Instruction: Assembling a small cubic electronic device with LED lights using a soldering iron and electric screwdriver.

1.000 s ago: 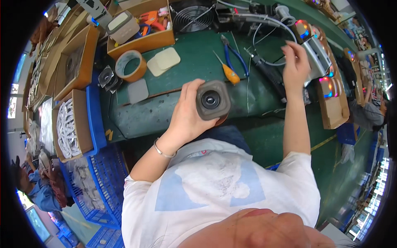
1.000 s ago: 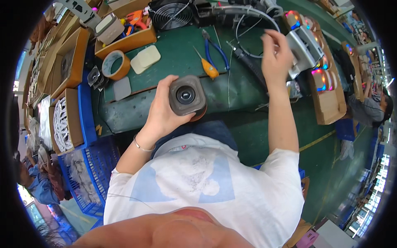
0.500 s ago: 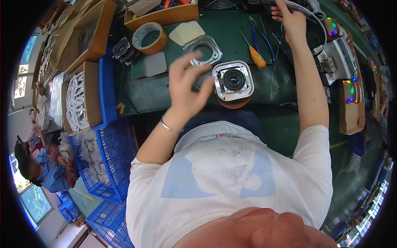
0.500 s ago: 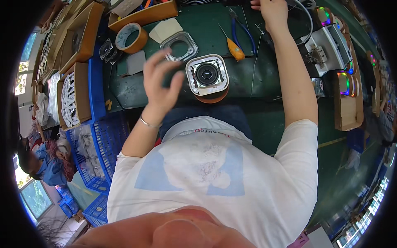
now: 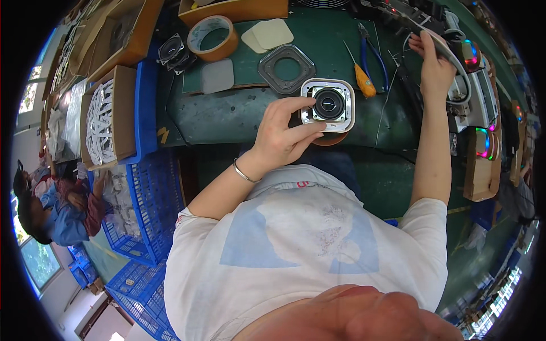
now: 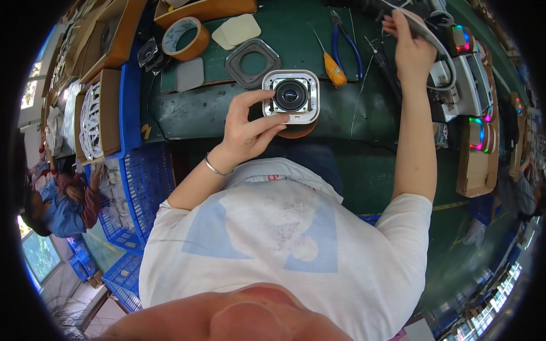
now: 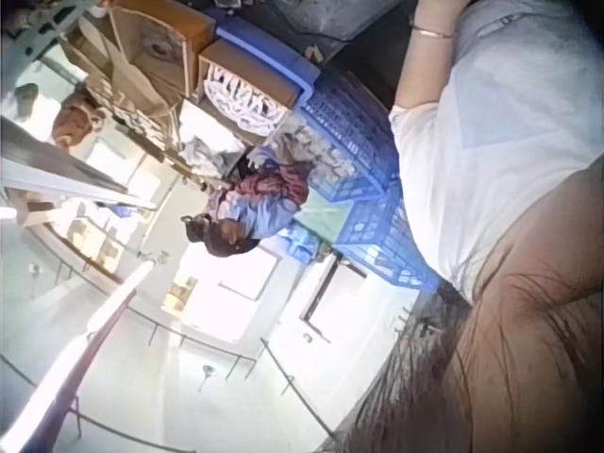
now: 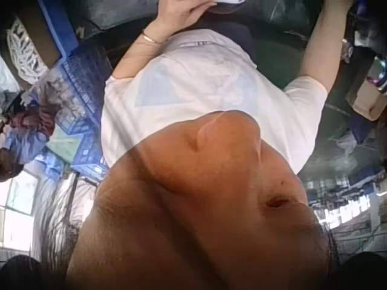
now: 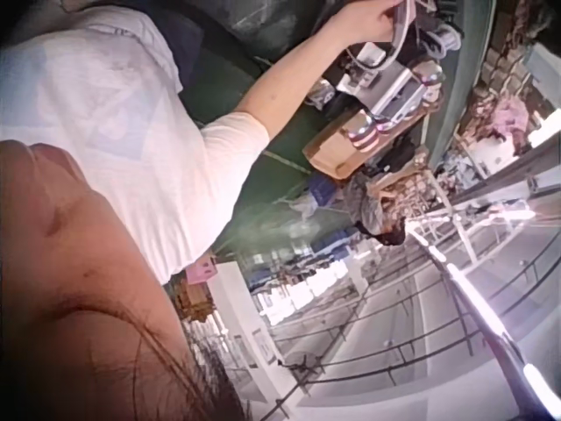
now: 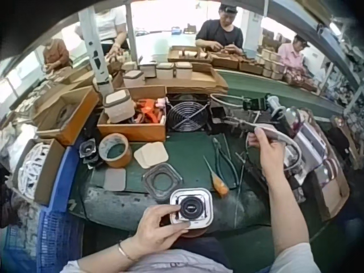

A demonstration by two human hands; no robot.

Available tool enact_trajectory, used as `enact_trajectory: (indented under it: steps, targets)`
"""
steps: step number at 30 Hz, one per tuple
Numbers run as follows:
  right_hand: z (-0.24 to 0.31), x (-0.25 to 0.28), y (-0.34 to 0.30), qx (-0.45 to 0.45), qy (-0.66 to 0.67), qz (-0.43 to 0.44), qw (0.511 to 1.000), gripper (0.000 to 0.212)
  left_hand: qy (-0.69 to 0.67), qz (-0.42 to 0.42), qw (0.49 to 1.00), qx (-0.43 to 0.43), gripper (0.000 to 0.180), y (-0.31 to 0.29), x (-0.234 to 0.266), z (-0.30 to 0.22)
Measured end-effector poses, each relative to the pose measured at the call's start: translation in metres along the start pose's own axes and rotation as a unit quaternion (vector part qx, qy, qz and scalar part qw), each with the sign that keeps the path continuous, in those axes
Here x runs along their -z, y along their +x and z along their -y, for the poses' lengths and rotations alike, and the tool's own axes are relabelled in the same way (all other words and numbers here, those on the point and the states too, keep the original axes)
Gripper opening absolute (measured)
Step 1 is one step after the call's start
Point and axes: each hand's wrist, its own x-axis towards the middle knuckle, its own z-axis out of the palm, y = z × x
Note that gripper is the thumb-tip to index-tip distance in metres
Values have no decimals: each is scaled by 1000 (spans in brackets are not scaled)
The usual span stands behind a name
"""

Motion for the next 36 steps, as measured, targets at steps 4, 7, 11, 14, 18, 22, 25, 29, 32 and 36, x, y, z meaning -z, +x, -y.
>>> enact_trajectory:
  steps: [4,7,11,14,18,22,25,29,32,36]
  targets:
    - [16,12,-18,-4,76,-65,995,25,4,-2,1000,5,25,-3,1,0]
    - [26,35,-43,-35,134,-62,988,28,3,0,1000,4,25,-4,1,1]
    - [52,51,-85,-34,247,-10,968,33,-3,-4,1000,2,25,-5,1,0]
    - [67,61,-116,8,211,52,976,36,-9,-4,1000,0,25,-4,1,1]
    - [74,67,-135,-34,143,128,981,37,-3,2,1000,-3,24,-2,1,1]
    - [74,62,-147,-50,118,172,977,33,5,6,1000,-2,24,0,0,-1]
    - [68,56,-149,-44,92,224,969,28,4,3,1000,1,24,-1,0,0]
    - [63,52,-153,-60,104,223,967,26,0,3,1000,1,25,-3,-1,0]
    - [61,53,-154,-62,100,223,968,25,-2,4,1000,1,28,-4,-1,0]
    - [60,54,-155,-56,96,222,969,26,-1,0,1000,1,28,-3,-1,0]
